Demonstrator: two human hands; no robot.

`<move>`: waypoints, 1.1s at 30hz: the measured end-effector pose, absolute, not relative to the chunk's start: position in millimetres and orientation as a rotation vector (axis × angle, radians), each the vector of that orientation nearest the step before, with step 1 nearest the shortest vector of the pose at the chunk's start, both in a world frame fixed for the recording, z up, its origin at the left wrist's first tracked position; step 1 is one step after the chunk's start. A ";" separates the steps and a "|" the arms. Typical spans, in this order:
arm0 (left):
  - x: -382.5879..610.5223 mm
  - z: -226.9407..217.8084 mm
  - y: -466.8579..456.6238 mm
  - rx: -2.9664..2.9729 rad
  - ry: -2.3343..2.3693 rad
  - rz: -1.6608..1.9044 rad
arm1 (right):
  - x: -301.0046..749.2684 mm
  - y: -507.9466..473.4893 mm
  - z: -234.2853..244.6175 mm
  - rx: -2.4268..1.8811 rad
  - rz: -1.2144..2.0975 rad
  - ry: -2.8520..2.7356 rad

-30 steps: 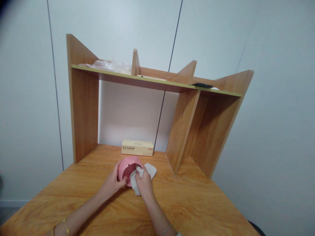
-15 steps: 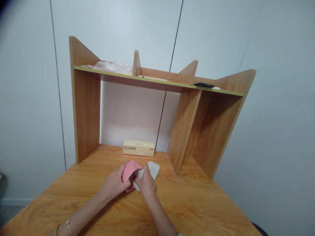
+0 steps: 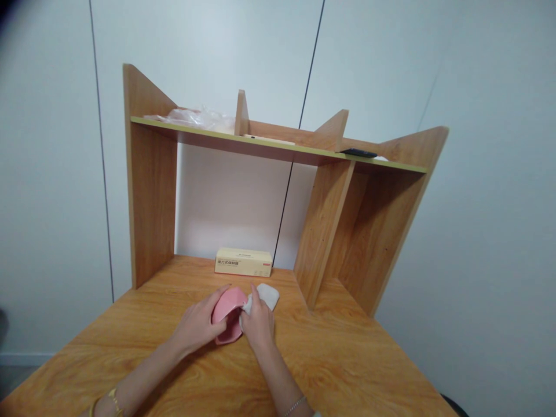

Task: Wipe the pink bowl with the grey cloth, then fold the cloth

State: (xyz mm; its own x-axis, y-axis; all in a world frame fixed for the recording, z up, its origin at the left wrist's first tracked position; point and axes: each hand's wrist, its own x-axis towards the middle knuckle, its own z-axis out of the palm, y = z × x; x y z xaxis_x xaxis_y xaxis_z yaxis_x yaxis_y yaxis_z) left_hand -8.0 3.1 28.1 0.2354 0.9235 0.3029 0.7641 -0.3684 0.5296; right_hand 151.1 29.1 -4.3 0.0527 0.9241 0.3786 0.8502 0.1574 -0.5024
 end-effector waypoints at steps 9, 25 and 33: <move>-7.2 8.3 8.8 2.027 1.410 1.024 | 149.8 41.3 -25.2 -1.373 0.518 -1.438; -3.7 24.4 2.0 2.164 1.616 0.879 | 145.5 27.6 -0.3 -1.822 0.065 -1.743; 0.6 31.5 -0.7 2.167 1.712 0.804 | 145.6 34.2 -4.9 -1.947 0.172 -1.722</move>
